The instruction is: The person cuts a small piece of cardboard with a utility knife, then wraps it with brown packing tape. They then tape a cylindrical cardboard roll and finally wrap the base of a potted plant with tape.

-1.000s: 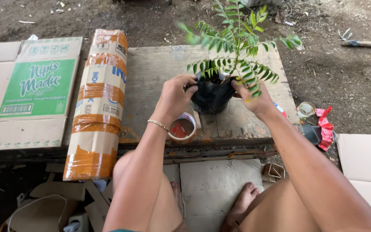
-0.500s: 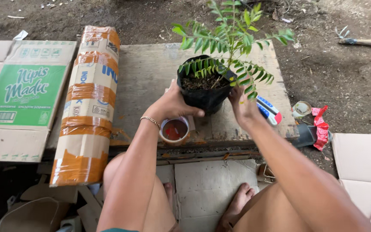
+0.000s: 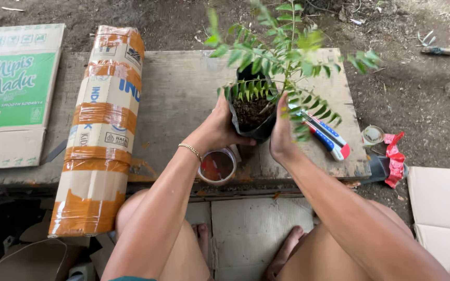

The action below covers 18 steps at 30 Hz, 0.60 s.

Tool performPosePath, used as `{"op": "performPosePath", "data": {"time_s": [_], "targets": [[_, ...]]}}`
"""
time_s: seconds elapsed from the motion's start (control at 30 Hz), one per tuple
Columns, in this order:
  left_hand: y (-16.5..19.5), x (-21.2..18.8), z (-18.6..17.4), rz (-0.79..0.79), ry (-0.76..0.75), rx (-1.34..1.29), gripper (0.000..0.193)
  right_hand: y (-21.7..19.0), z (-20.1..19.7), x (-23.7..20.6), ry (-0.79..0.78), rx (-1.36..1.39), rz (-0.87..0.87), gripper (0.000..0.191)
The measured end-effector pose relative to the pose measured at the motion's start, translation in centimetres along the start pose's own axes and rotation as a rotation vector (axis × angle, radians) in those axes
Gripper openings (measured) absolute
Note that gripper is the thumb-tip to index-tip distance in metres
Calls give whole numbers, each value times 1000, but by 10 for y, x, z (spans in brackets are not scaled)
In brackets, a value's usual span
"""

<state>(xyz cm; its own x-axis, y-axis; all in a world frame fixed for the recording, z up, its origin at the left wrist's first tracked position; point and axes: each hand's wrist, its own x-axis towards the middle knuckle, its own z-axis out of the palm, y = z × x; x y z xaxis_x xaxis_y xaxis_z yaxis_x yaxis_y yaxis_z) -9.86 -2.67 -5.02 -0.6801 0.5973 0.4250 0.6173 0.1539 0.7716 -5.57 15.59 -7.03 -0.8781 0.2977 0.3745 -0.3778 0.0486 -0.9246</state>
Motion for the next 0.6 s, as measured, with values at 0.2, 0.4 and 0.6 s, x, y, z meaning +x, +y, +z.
{"op": "performPosePath", "data": {"time_s": [0.2, 0.4, 0.6], "targets": [[1, 8, -17, -104, -185, 94, 154, -20, -20, -2, -123, -156, -53, 60], [56, -6, -68, -580, -128, 278, 130, -50, -64, 17, -197, 355, 274, 39], [92, -11, -74, -342, -96, 398, 68, -58, -88, 27, -284, 129, 578, 30]]}}
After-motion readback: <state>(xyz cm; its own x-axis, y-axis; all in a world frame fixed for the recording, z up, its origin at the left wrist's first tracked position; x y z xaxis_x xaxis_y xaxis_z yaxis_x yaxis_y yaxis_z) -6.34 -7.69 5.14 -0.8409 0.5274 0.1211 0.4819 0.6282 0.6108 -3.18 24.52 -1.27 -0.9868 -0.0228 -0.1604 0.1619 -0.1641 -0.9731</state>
